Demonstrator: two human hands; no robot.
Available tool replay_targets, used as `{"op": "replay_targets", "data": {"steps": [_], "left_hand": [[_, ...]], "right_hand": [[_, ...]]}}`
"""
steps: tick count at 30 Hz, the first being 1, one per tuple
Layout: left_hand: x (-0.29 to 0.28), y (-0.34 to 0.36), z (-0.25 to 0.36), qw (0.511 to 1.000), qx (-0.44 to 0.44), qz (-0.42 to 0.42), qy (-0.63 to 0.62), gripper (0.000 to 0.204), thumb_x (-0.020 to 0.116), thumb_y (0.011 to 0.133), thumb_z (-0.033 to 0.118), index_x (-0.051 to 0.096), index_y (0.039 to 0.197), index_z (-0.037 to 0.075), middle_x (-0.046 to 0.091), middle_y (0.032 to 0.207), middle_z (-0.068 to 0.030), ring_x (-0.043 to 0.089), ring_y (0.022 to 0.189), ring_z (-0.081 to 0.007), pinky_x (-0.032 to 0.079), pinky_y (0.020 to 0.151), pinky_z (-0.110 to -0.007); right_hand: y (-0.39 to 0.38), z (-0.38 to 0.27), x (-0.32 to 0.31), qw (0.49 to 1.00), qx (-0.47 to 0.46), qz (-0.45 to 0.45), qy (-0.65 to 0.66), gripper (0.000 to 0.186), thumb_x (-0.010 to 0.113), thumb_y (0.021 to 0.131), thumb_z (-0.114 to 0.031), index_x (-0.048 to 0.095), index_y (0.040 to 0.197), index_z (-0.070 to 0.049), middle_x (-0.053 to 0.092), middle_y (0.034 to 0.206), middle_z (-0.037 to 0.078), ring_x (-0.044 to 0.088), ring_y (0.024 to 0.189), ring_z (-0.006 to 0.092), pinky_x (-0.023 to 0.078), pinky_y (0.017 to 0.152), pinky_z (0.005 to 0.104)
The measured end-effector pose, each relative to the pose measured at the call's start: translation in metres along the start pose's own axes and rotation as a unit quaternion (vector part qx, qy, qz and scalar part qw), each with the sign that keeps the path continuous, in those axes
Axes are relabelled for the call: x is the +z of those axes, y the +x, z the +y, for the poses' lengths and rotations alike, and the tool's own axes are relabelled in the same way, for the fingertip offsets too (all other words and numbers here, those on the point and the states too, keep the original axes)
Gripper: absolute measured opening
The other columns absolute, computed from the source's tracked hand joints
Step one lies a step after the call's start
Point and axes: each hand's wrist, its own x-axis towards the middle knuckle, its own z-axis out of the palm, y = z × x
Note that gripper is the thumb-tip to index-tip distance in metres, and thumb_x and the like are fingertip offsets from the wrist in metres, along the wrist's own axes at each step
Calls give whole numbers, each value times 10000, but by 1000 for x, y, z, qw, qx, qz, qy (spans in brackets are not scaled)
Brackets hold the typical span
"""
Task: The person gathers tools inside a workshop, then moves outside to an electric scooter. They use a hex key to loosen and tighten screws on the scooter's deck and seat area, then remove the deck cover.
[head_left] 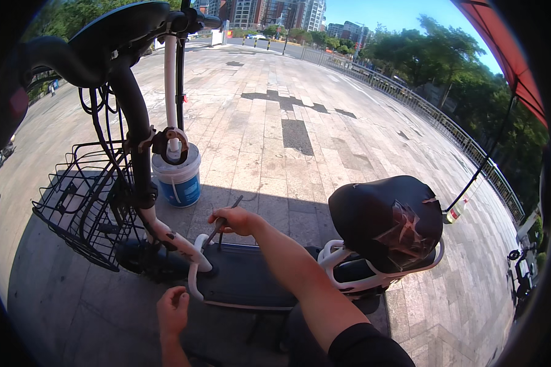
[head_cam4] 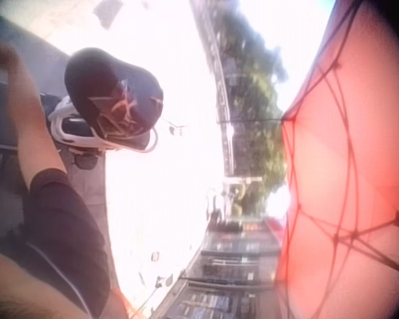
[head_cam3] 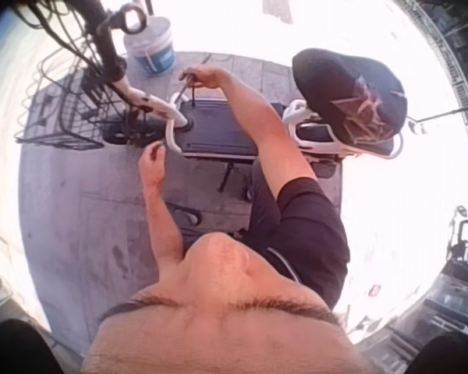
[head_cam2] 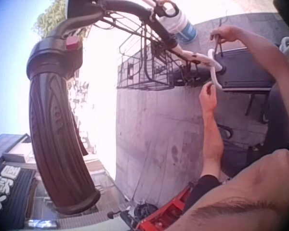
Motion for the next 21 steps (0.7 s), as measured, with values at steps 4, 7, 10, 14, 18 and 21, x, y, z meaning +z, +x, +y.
{"op": "replay_targets", "data": {"steps": [4,7,10,14,18,21], "left_hand": [[-2,-1,-4,1000,-2,4,15,201,647,901,134,662,1045,-6,692,948,-100,659,871,-161,514,772,-294],[-6,-1,-3,1000,9,7,14,202,645,903,142,664,1041,-5,693,945,-101,662,871,-166,515,774,-299],[-9,0,1,999,27,9,42,204,641,904,143,664,1043,-6,693,942,-103,663,865,-171,517,771,-305],[-8,-3,2,999,25,10,24,215,645,897,143,665,1048,-8,694,949,-111,666,862,-181,520,765,-309],[-8,-3,-3,1000,2,17,4,211,643,895,132,660,1049,-11,691,950,-109,659,860,-177,517,765,-300],[-8,0,-7,1000,0,9,14,206,641,896,124,656,1050,-12,688,942,-97,650,854,-159,512,766,-293]], "right_hand": [[-3,-47,0,903,150,-68,-396,381,628,821,-251,667,1196,-195,693,1140,-6,627,1097,243,472,924,451],[1,-72,10,668,153,87,-723,343,638,795,-195,705,1130,-162,703,1114,29,654,1055,246,511,842,437],[9,-81,15,563,153,165,-795,232,626,819,-180,738,1016,-130,713,1061,59,678,999,248,536,755,385],[12,-53,15,552,-126,244,-787,187,578,909,-222,711,948,-96,697,1005,115,674,984,285,542,745,393],[24,-2,35,691,-437,365,-446,351,504,980,-334,631,1180,-75,631,1181,188,632,1075,307,503,877,399],[43,25,61,803,-490,301,-161,446,457,1009,-391,569,1289,-64,604,1246,181,613,1104,279,461,952,375]]}}
